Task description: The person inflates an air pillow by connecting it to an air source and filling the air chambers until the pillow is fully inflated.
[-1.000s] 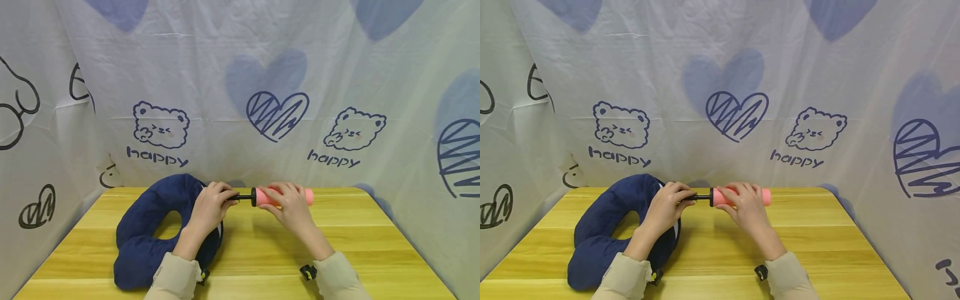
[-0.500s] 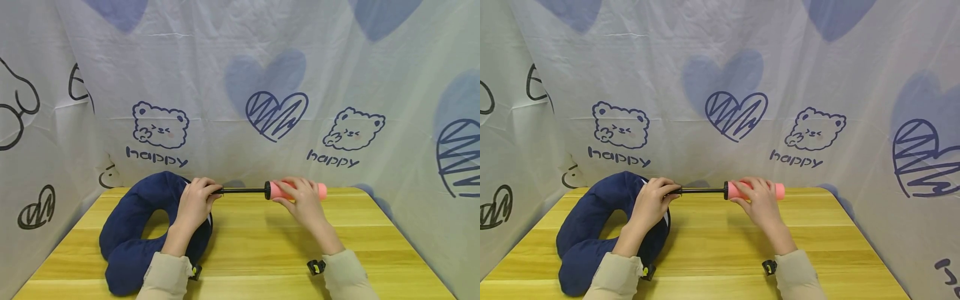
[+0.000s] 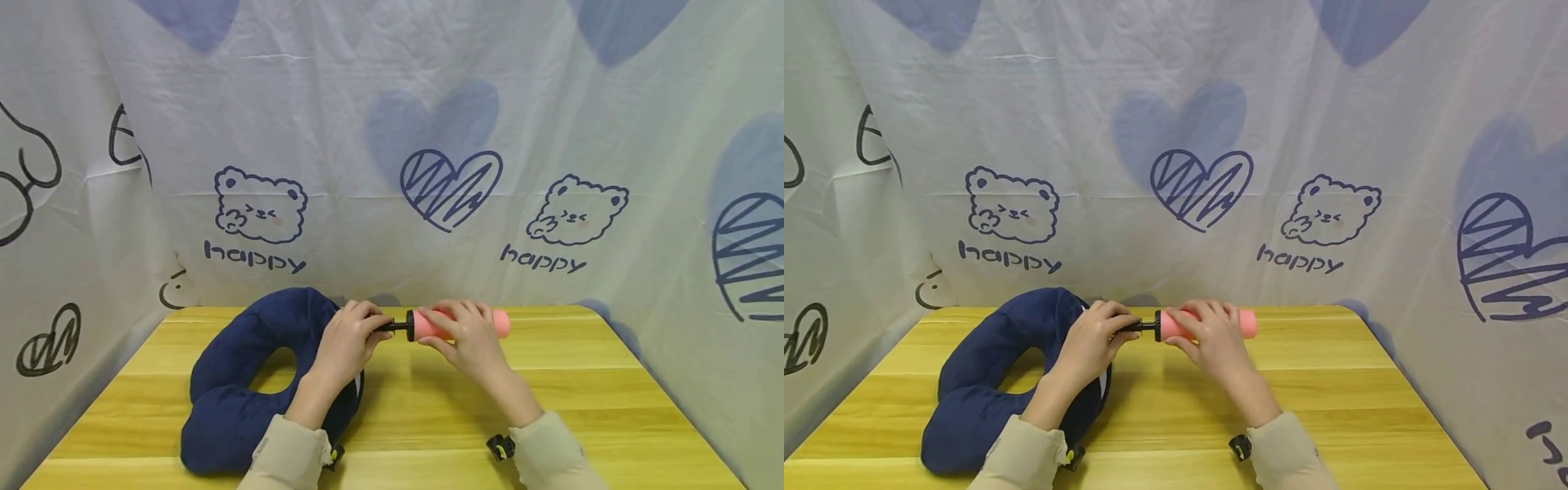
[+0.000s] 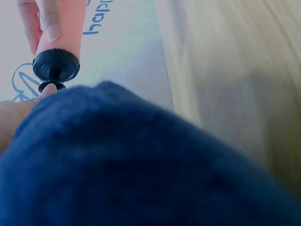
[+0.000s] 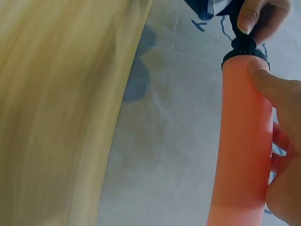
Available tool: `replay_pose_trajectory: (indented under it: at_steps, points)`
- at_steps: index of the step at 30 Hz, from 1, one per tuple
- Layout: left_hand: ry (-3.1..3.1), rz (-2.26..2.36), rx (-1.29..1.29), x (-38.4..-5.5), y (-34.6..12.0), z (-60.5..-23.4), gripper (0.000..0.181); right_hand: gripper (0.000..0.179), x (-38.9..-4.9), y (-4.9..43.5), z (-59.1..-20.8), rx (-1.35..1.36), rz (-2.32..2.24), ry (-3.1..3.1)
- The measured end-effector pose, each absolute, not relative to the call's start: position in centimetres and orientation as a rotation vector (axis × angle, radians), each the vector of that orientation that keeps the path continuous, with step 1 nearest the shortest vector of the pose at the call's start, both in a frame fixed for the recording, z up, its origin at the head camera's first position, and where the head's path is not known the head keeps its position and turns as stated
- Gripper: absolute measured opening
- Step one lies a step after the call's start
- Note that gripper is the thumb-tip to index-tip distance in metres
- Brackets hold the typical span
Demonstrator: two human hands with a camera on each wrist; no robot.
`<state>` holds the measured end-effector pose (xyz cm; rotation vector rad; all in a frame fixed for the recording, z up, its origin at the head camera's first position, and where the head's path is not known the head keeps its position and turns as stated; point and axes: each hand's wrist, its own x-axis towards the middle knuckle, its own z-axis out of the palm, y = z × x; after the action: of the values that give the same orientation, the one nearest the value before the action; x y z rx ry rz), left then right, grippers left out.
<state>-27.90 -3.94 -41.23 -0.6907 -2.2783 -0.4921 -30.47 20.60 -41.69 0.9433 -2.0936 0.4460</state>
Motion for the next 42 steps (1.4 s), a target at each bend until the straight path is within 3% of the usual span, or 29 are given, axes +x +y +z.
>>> replay_pose_trajectory:
  at_steps: [21, 42]
  points:
    - [-2.27, -0.48, -0.704, -27.7, -3.7, -41.0, 0.022, 0.049, -30.1, 20.0, -41.8, 0.952, 0.473, -2.054]
    - [-2.3, -0.495, -0.553, -28.1, -6.9, -40.4, 0.02, 0.053, -31.2, 23.0, -40.9, 0.82, 0.53, -2.196]
